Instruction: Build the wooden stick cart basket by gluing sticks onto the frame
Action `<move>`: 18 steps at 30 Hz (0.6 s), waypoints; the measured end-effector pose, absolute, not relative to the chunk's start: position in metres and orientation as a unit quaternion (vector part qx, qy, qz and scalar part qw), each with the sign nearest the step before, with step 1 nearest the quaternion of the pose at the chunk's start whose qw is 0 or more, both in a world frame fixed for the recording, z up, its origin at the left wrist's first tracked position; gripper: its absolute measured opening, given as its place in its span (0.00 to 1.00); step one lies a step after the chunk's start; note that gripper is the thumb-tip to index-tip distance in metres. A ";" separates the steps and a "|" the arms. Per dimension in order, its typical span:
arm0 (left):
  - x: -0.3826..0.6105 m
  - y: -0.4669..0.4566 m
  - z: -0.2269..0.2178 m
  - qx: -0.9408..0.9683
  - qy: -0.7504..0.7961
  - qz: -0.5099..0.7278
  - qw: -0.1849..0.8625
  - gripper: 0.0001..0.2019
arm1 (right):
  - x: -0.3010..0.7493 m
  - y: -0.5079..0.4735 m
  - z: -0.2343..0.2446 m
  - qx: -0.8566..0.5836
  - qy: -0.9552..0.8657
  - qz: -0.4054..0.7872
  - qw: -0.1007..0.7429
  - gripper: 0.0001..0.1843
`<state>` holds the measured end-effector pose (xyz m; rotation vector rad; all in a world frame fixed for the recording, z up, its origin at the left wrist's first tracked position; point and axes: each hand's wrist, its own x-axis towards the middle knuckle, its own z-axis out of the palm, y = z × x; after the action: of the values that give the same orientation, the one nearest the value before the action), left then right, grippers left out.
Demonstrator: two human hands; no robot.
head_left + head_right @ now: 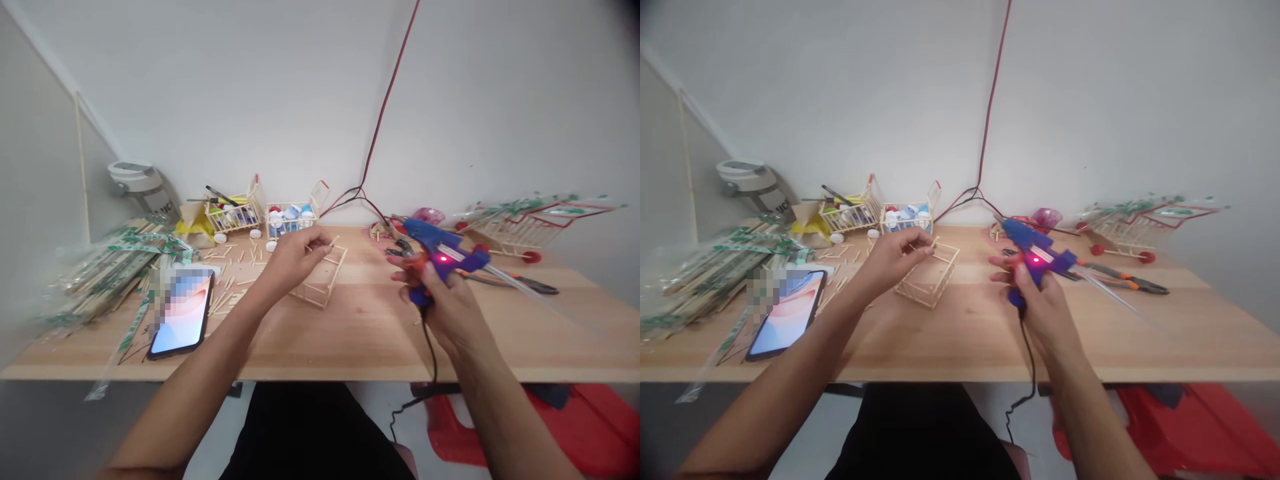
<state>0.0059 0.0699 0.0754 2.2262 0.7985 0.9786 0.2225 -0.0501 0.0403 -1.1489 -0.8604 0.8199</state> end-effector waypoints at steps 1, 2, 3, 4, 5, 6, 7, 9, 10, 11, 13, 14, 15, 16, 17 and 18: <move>0.007 0.068 0.076 0.834 0.292 0.371 0.286 0.05 | 0.213 -0.042 0.043 -0.485 -0.385 0.395 0.678 0.19; 0.009 0.066 0.077 0.836 0.284 0.375 0.283 0.05 | 0.204 -0.034 0.045 -0.460 -0.389 0.420 0.679 0.20; 0.010 0.064 0.078 0.839 0.275 0.378 0.277 0.05 | 0.195 -0.027 0.046 -0.441 -0.392 0.439 0.677 0.20; 0.012 0.063 0.078 0.843 0.266 0.381 0.269 0.05 | 0.187 -0.020 0.047 -0.430 -0.394 0.452 0.675 0.21; 0.014 0.061 0.078 0.847 0.259 0.385 0.259 0.05 | 0.180 -0.014 0.048 -0.423 -0.398 0.460 0.671 0.21; 0.015 0.060 0.078 0.849 0.254 0.391 0.249 0.05 | 0.174 -0.009 0.048 -0.423 -0.399 0.464 0.668 0.21; 0.016 0.059 0.078 0.847 0.252 0.400 0.241 0.05 | 0.169 -0.005 0.048 -0.427 -0.403 0.465 0.662 0.21; 0.018 0.058 0.076 0.834 0.256 0.428 0.235 0.05 | 0.165 0.000 0.047 -0.438 -0.414 0.471 0.644 0.22; 0.019 0.059 0.076 0.822 0.260 0.445 0.240 0.05 | 0.164 0.001 0.046 -0.443 -0.421 0.473 0.635 0.21; 0.018 0.060 0.075 0.806 0.265 0.464 0.254 0.04 | 0.164 0.002 0.045 -0.447 -0.426 0.472 0.629 0.21; 0.015 0.067 0.073 0.755 0.275 0.513 0.302 0.03 | 0.167 0.004 0.043 -0.447 -0.428 0.468 0.631 0.20; 0.012 0.071 0.073 0.719 0.281 0.542 0.332 0.02 | 0.169 0.004 0.042 -0.445 -0.424 0.463 0.638 0.19; 0.007 0.077 0.072 0.674 0.286 0.578 0.360 0.02 | 0.171 0.005 0.041 -0.442 -0.420 0.460 0.646 0.18; 0.002 0.082 0.072 0.627 0.292 0.611 0.386 0.03 | 0.173 0.006 0.040 -0.439 -0.414 0.458 0.653 0.18; -0.005 0.088 0.071 0.581 0.296 0.643 0.402 0.04 | 0.176 0.006 0.039 -0.439 -0.407 0.455 0.659 0.18; -0.013 0.092 0.071 0.533 0.297 0.675 0.414 0.05 | 0.178 0.007 0.039 -0.443 -0.399 0.449 0.665 0.18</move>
<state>-0.0126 0.0923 0.0714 1.3406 0.7455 1.6976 0.1784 0.0072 0.0386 -1.0009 -0.9013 1.0151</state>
